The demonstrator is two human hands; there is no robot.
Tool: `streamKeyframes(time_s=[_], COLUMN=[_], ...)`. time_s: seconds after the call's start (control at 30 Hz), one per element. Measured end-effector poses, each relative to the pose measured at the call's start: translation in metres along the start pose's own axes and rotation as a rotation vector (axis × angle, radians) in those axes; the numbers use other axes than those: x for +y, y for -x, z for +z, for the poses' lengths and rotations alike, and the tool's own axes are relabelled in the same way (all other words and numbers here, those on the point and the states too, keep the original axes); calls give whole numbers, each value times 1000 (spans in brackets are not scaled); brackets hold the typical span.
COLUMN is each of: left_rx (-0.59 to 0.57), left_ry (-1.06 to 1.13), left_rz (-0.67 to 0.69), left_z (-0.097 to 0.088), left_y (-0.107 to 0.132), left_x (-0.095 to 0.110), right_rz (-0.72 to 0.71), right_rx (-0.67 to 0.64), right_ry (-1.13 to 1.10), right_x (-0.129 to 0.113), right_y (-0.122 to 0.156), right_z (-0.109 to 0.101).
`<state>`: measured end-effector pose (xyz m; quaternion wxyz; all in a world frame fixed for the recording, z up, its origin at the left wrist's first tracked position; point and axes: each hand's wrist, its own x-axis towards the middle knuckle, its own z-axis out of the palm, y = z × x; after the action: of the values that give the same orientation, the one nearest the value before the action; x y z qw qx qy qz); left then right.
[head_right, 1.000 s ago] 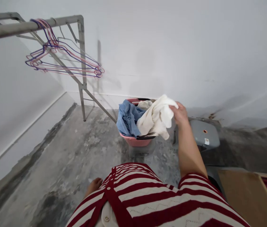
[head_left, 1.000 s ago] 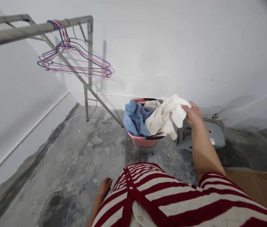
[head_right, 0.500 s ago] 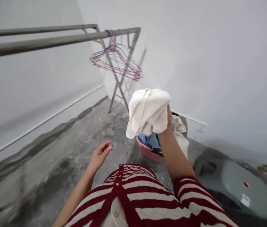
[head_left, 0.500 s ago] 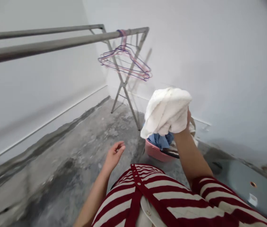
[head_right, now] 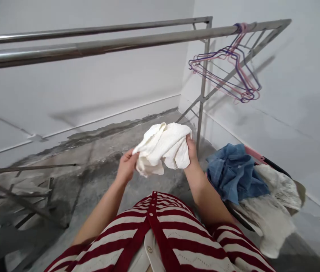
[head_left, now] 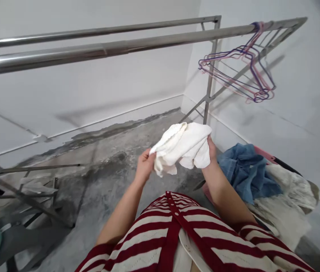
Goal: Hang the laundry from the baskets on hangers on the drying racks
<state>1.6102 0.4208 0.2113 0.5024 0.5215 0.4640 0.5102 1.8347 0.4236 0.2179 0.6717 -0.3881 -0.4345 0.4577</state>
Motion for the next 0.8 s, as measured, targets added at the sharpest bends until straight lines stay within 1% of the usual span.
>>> streamKeyframes(time_s=[0.07,0.1,0.13,0.17,0.23,0.33,0.4,0.47,0.5,0.53,0.6,0.67,0.7,0.73,0.8], left_rx=[109,145,161,154,91,-1,-37,-40,-19,16,114,182,188,175,105], left_ry=[129,198,258,297,320,346,379,420,443,466,505,533,539,536,512], left_rz=[-1,1,2,0,-22,-88,-130,-169,-186,-197,-177,-109,-74,-51,-35], left_z=[-23,-34,-43,-51,-64,-78,-84,-88,-90,-91,-91,-89,-86,-84,-82], left_y=[0,1,3,6,12,19,21,22,22,23,26,32,37,42,55], left_x=[20,30,39,48,59,62,58,50,45,39,23,5,-4,-12,-24], right_rz=[-21,-16,2,36,130,243,262,230,209,195,206,224,227,226,225], right_rx=[76,101,89,52,-59,-252,-332,-324,-313,-322,-423,-543,-554,-513,-365], right_ry=[-9,-8,16,45,102,242,415,562,594,592,485,325,276,266,357], right_x=[16,25,35,45,67,93,100,97,94,89,79,74,74,76,82], right_y=[3,7,12,20,37,59,66,68,69,70,76,84,88,90,91], right_z=[4,5,4,3,3,9,21,38,49,62,89,118,131,142,156])
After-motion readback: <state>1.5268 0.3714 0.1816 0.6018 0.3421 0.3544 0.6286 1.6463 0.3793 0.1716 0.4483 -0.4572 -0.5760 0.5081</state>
